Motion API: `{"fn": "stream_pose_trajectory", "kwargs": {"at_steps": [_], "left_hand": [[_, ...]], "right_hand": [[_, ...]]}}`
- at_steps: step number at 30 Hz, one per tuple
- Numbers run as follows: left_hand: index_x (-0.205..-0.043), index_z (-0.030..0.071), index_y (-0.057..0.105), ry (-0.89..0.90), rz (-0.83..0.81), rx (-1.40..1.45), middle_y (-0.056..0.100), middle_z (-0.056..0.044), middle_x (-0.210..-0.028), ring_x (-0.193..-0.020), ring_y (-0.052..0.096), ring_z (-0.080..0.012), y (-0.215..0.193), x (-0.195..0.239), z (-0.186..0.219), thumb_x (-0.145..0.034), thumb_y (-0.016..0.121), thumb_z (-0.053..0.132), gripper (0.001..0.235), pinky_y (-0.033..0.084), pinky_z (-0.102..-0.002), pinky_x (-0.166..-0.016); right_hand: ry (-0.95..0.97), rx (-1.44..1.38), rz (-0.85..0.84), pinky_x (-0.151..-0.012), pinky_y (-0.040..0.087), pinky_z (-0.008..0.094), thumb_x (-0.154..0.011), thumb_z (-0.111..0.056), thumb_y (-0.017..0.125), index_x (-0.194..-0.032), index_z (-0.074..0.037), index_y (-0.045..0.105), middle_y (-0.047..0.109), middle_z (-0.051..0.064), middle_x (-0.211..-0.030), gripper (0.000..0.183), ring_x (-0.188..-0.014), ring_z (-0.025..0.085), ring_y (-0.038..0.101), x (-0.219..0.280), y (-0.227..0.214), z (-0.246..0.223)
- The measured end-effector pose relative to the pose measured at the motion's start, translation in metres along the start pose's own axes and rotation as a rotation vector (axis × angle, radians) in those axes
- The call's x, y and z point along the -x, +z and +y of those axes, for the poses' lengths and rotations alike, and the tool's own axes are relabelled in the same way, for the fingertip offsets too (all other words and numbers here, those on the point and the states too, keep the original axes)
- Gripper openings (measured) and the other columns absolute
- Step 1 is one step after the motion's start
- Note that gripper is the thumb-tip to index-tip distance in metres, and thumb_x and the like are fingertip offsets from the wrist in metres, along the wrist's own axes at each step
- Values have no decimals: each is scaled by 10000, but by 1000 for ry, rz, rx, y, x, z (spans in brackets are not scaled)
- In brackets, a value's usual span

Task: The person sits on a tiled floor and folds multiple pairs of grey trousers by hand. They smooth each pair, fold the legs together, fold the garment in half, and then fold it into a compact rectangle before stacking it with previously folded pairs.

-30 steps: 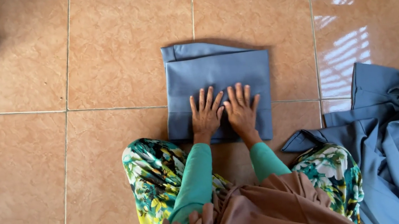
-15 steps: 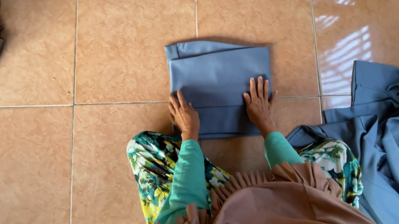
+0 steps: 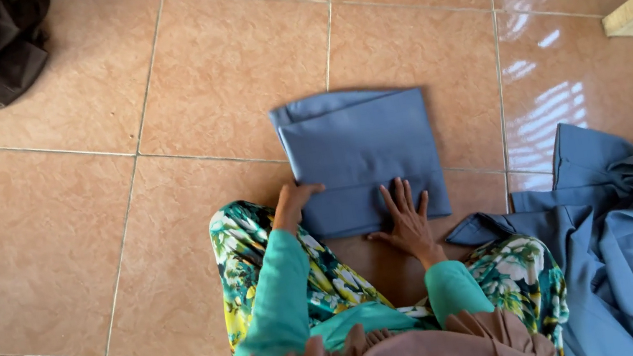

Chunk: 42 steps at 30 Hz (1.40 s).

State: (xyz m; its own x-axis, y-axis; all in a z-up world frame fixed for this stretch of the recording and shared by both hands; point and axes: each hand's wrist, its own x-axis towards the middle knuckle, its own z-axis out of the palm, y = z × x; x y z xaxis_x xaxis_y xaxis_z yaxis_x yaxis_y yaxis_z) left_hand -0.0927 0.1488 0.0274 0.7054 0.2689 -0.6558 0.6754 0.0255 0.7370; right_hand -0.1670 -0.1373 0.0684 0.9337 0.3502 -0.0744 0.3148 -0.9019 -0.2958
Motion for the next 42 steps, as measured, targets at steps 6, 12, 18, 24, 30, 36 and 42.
{"fn": "stream_pose_trajectory", "kwargs": {"at_steps": [6, 12, 18, 24, 30, 36, 42], "left_hand": [[-1592, 21, 293, -192, -85, 845, 470, -353, -1457, -1276, 542, -526, 18, 116, 4, -768, 896, 153, 1030, 522, -630, -976], [-1199, 35, 636, 235, 262, 1194, 654, -169, -992, -868, 675, -293, 34, 229, 114, -822, 722, -70, 400, 588, -418, -808], [-1253, 43, 536, 515, 96, 585, 630, -222, -1128, -1074, 610, -269, 80, 172, 184, -925, 774, 217, 442, 534, -467, -932], [-1113, 100, 567, 501, -114, -61, 732, -183, -941, -1030, 699, -410, 153, 45, 154, -909, 694, 429, 407, 543, -545, -944], [-958, 101, 786, -201, -581, -338, 775, -159, -811, -718, 785, -254, 113, 66, 8, -869, 506, 822, 779, 626, -335, -686], [-1613, -33, 119, -269, -344, 975, 147, -338, -1648, -1527, 192, -493, 89, 110, 58, -897, 748, 596, 1142, 136, -642, -1229], [-1575, -20, 291, -66, 269, 873, 277, -280, -1630, -1542, 192, -400, 57, 116, 66, -905, 835, 271, 911, 141, -596, -1238]], "right_hand": [[-94, -14, 142, -1208, -77, 588, -753, -132, 521, -1683, -292, 125, 73, 101, -1736, 1023, -1582, 271, 78, 13, -3, 2], [-168, -379, 360, -1167, 405, 322, -698, 20, 495, -1523, -344, 535, 647, -64, -1419, 902, -1260, 130, 631, 1, 19, -2], [638, -960, 259, -1209, 306, 578, -659, -378, 977, -1571, -106, 391, 428, 139, -1581, 1117, -1440, 338, 427, -47, 9, -29], [966, -1573, 52, -818, 574, 650, -695, -172, 994, -1450, -36, 441, 668, 266, -1196, 946, -1030, 468, 703, -90, 54, 90], [989, -1576, -54, -1069, 444, 647, -714, -102, 967, -1533, -3, 399, 490, 273, -1481, 1002, -1353, 478, 486, -93, -10, 64], [898, -1651, 94, -702, 649, 515, -685, 4, 928, -1221, 2, 595, 706, 138, -1015, 631, -863, 356, 760, -82, -49, 48], [887, -1410, -45, -798, 609, 576, -686, -69, 958, -1393, -12, 548, 663, 207, -1190, 819, -1077, 406, 678, -55, -30, 112]]}}
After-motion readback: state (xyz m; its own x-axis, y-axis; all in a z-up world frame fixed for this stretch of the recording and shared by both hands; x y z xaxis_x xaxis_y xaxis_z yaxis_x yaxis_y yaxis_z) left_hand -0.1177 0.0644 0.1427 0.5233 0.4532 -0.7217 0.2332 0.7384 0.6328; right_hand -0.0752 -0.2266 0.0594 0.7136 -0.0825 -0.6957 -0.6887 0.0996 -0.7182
